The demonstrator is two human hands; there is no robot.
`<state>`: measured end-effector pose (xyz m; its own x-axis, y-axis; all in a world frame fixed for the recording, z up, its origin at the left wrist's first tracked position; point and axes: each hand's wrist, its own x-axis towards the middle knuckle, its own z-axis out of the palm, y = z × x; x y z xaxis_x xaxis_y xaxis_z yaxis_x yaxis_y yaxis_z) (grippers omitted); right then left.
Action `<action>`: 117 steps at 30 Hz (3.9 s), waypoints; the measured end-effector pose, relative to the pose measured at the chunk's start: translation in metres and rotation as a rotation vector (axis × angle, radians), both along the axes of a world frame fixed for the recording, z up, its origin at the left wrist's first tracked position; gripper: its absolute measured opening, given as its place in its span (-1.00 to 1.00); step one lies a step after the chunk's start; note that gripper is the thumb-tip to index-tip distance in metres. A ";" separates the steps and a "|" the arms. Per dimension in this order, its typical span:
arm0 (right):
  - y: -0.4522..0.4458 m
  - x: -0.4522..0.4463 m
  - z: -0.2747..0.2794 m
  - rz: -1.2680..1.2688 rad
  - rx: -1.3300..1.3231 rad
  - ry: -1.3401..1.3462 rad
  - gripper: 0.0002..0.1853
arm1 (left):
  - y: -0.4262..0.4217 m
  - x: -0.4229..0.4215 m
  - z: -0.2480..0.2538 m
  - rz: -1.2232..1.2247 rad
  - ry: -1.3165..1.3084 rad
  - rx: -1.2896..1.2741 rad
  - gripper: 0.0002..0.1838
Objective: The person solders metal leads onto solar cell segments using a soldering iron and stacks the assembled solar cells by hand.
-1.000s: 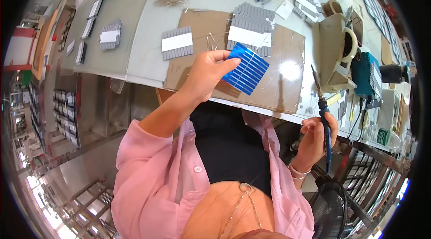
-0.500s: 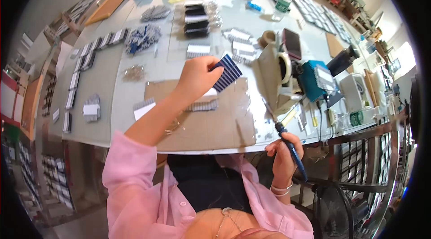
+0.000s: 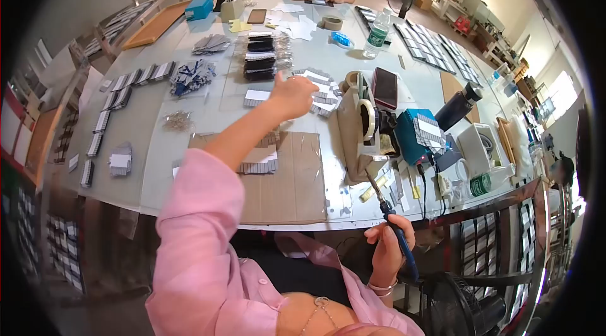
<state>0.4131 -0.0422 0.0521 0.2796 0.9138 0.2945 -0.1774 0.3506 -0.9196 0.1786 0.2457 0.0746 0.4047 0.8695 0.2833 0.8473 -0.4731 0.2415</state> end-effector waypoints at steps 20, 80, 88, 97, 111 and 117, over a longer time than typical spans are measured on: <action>0.040 0.033 -0.005 0.217 -0.052 -0.018 -0.75 | -0.269 -0.044 0.169 -1.545 -0.985 -0.075 -0.67; 0.040 -0.068 -0.003 0.154 -0.131 -0.140 -0.75 | -0.128 -0.127 -0.046 -0.087 0.029 -0.077 -0.02; 0.034 -0.063 -0.003 0.082 -0.115 -0.157 -0.75 | -0.117 -0.139 -0.017 -0.079 -0.454 -0.371 -0.01; 0.027 -0.043 -0.004 0.050 -0.081 -0.111 -0.76 | -0.030 -0.098 0.000 -0.276 -1.327 -0.899 -0.21; 0.012 -0.028 -0.018 -0.024 -0.069 -0.138 -0.74 | -0.059 -0.087 -0.001 -0.104 -0.071 -0.077 -0.75; 0.024 -0.043 -0.012 0.056 -0.119 -0.160 -0.70 | -0.132 -0.114 -0.037 -0.059 0.070 0.076 -0.52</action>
<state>0.3703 -0.0187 0.0405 0.1856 0.9577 0.2201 -0.0423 0.2315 -0.9719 0.0644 0.1133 0.0380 0.4757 0.8208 0.3163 0.8310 -0.5372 0.1443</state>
